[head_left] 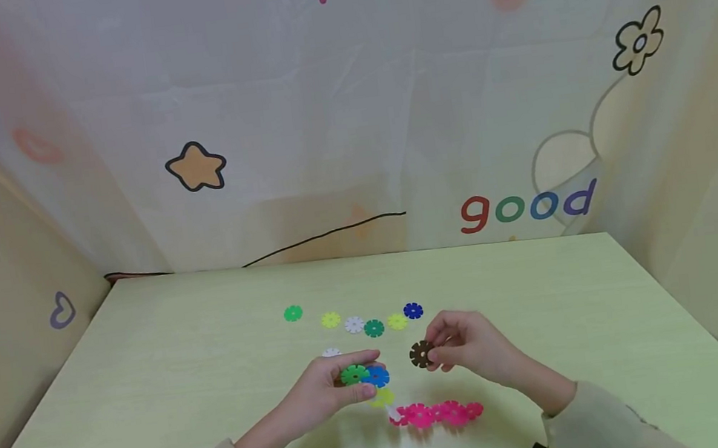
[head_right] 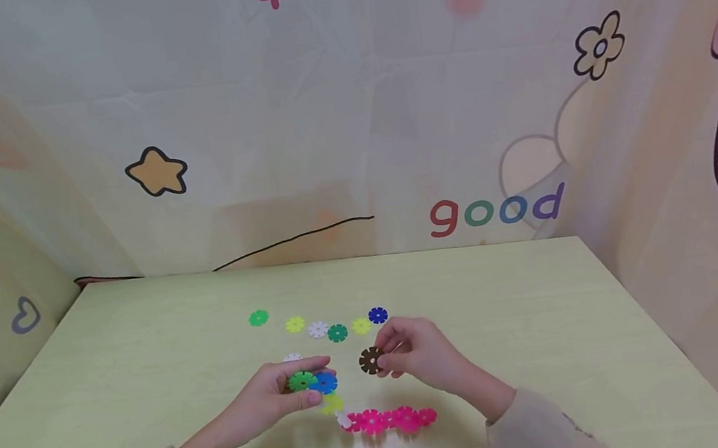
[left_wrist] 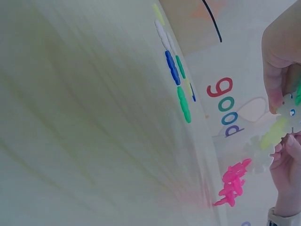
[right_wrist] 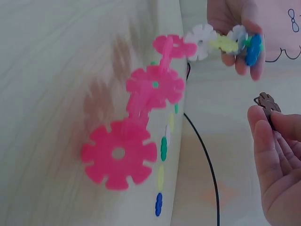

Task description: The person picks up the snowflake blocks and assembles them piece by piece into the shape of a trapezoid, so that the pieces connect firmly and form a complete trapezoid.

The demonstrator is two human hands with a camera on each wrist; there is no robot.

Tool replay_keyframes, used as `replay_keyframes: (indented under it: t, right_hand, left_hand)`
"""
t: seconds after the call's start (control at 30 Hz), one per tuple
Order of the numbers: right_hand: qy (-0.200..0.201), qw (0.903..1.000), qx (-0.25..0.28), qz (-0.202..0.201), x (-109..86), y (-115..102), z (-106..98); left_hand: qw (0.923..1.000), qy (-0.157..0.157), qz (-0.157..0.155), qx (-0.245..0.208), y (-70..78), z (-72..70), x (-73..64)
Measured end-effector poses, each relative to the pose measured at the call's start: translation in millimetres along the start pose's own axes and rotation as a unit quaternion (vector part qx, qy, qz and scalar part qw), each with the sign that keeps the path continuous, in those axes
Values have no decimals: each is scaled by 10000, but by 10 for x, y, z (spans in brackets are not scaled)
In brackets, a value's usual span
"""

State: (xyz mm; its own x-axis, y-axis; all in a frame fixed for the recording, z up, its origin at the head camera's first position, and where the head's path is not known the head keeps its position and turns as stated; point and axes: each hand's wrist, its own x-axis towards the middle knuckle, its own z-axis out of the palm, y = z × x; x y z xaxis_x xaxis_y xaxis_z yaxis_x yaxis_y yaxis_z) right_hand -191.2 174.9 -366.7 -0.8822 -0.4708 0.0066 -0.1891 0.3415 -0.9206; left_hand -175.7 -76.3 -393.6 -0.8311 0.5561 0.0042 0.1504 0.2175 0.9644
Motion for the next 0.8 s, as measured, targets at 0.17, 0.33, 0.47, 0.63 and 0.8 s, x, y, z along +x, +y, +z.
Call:
replay_keyframes:
  t: [0.17, 0.33, 0.47, 0.63, 0.8]
  right_hand:
    - [-122, 9995, 271, 45, -21, -31, 85]
    - [-192, 9987, 475, 51, -24, -26, 147]
    - [-206, 9978, 615, 92, -19, -14, 188]
    - [-227, 9972, 700, 89, -13, -7, 239]
    - [-199, 9969, 758, 66, -9, -18, 284]
  left_hand:
    - [9999, -24, 69, -90, -6, 4, 9]
    - [9999, -47, 67, -102, -7, 10, 15]
    - [10000, -37, 75, -40, 1, 15, 19]
    - [9999, -25, 101, -15, 1, 20, 25]
    - [9999, -31, 109, 27, -4, 23, 30]
